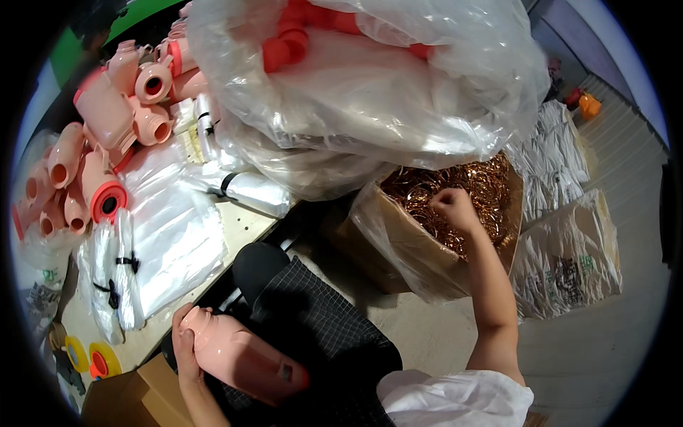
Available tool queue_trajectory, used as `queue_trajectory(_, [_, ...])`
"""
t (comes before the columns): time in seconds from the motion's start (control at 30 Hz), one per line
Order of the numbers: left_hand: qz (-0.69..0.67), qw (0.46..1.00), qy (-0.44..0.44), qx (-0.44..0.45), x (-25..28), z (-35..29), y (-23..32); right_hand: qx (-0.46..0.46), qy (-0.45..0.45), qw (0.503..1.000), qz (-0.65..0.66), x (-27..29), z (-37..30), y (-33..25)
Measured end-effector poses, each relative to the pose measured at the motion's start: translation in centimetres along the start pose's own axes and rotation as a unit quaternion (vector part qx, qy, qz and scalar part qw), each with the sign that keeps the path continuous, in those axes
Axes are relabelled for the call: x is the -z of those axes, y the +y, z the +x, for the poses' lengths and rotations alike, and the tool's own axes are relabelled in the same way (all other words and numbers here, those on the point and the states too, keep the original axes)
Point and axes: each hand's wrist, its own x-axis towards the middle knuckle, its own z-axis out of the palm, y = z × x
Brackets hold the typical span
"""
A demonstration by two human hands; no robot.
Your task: The person assembles pink plastic pitchers by inserting a copper-colored coil into the body and screwing on a red lid. The person then places the assembled pitchers into a cardboard box.
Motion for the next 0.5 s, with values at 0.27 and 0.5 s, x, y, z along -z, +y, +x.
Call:
queue_trajectory(0.27, [0.065, 0.998, 0.018, -0.021, 2.0, -0.2, -2.4, 0.211, -0.083, 0.932, 0.282, -7.1, -6.6, -18.9])
queue_trajectory(0.5, [-0.063, 0.988, 0.066, -0.121, -1.2, -1.8, 1.5, 0.455, -0.430, 0.729, 0.276, -25.3, -13.2, -31.6])
